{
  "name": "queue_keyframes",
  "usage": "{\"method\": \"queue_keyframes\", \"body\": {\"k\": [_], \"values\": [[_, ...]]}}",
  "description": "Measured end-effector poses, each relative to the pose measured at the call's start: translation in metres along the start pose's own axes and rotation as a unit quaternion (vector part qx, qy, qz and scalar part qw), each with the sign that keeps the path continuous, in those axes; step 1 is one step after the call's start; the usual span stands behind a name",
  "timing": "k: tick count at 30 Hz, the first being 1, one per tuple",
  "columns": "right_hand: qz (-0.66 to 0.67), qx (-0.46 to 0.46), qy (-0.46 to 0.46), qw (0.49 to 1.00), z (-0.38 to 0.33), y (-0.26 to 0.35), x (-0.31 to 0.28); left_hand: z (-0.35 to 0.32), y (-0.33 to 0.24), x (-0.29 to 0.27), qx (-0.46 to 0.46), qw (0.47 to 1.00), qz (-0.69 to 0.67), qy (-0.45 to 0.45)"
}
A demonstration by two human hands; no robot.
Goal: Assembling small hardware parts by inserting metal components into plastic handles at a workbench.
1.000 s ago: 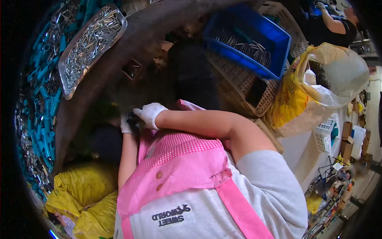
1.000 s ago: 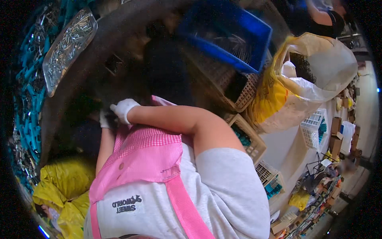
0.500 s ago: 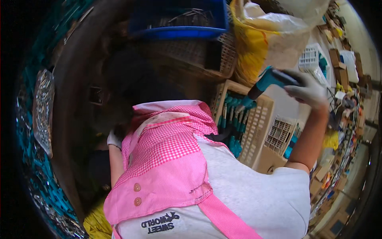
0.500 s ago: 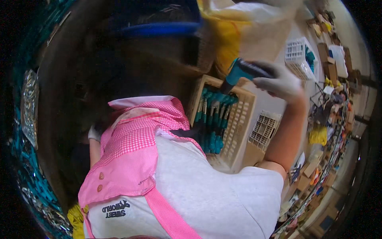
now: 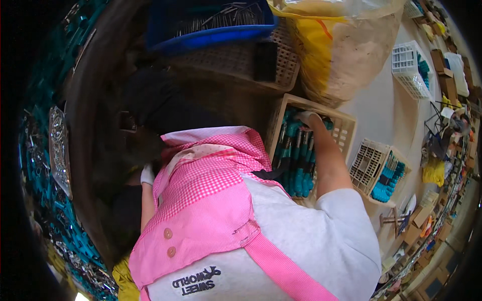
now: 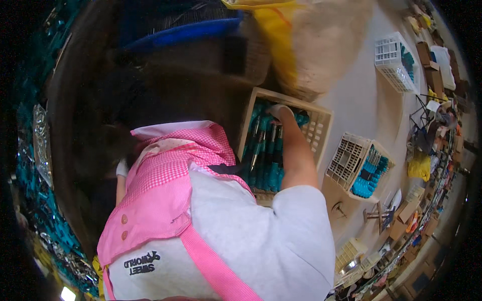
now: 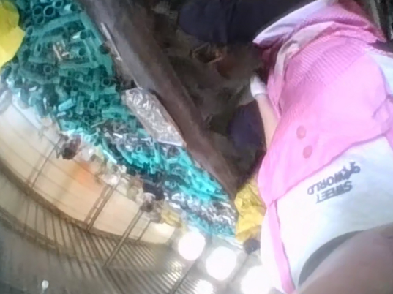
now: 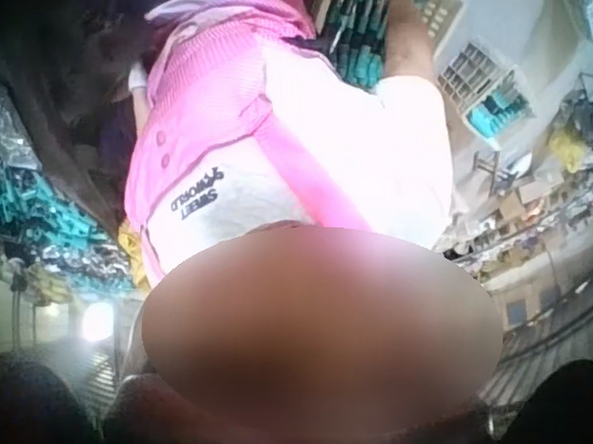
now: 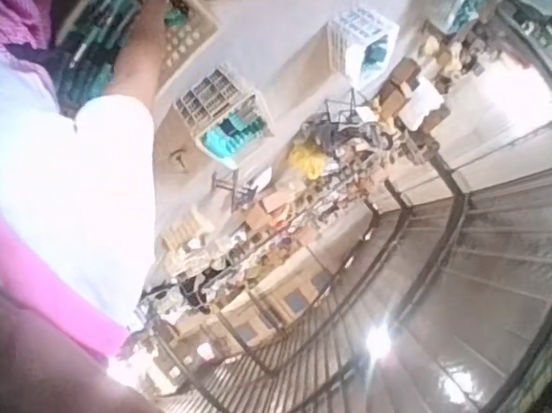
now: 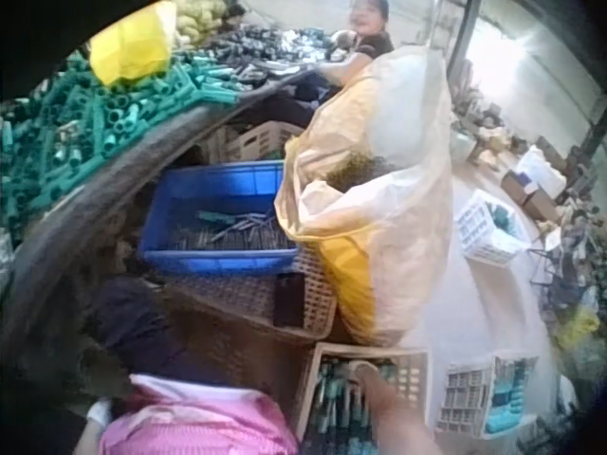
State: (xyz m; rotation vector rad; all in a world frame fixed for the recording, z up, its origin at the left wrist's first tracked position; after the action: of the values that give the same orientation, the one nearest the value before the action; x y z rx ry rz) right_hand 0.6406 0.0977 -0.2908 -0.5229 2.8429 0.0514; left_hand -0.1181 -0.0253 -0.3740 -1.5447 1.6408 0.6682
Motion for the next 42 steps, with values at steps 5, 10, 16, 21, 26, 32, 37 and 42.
{"method": "queue_keyframes", "body": {"k": [5, 10, 16, 21, 26, 32, 37, 42], "values": [[0.104, -0.123, 0.046, 0.986, -0.011, 0.004, 0.034, -0.024, -0.001, -0.039, -0.071, 0.995, 0.064, -0.003], [0.350, -0.069, 0.019, 0.934, -0.032, 0.014, 0.044, -0.032, -0.067, -0.101, -0.169, 0.980, -0.039, 0.102], [0.247, -0.153, 0.115, 0.950, 0.174, -0.162, 0.100, -0.014, -0.069, -0.100, -0.072, 0.995, -0.069, 0.013], [0.041, 0.023, -0.086, 0.995, 0.219, -0.170, 0.196, -0.022, -0.050, -0.073, -0.126, 0.971, -0.197, 0.041], [0.070, 0.099, -0.165, 0.979, 0.126, -0.139, 0.209, -0.036, -0.034, -0.045, -0.093, 0.964, -0.243, -0.047], [-0.393, -0.071, -0.036, 0.916, 0.222, -0.191, 0.151, -0.013, -0.077, -0.080, -0.203, 0.931, -0.302, 0.009], [-0.410, -0.194, 0.094, 0.886, 0.200, -0.439, 0.261, -0.034, -0.031, -0.062, -0.108, 0.992, -0.057, 0.033], [-0.425, -0.374, 0.114, 0.817, 0.154, -0.470, 0.035, -0.017, -0.122, -0.105, -0.226, 0.925, -0.305, -0.001]]}}
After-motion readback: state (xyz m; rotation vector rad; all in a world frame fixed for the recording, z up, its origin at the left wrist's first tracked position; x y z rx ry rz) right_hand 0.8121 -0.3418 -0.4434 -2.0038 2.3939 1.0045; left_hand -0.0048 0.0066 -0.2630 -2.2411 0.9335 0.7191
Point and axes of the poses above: each hand's wrist, its own z-axis towards the middle knuckle, its own x-axis out of the palm, y = z × x, the point moved 3 cm from there along z, towards the middle knuckle, and after that the axes turned 3 degrees about y, right-handed, at the moved point
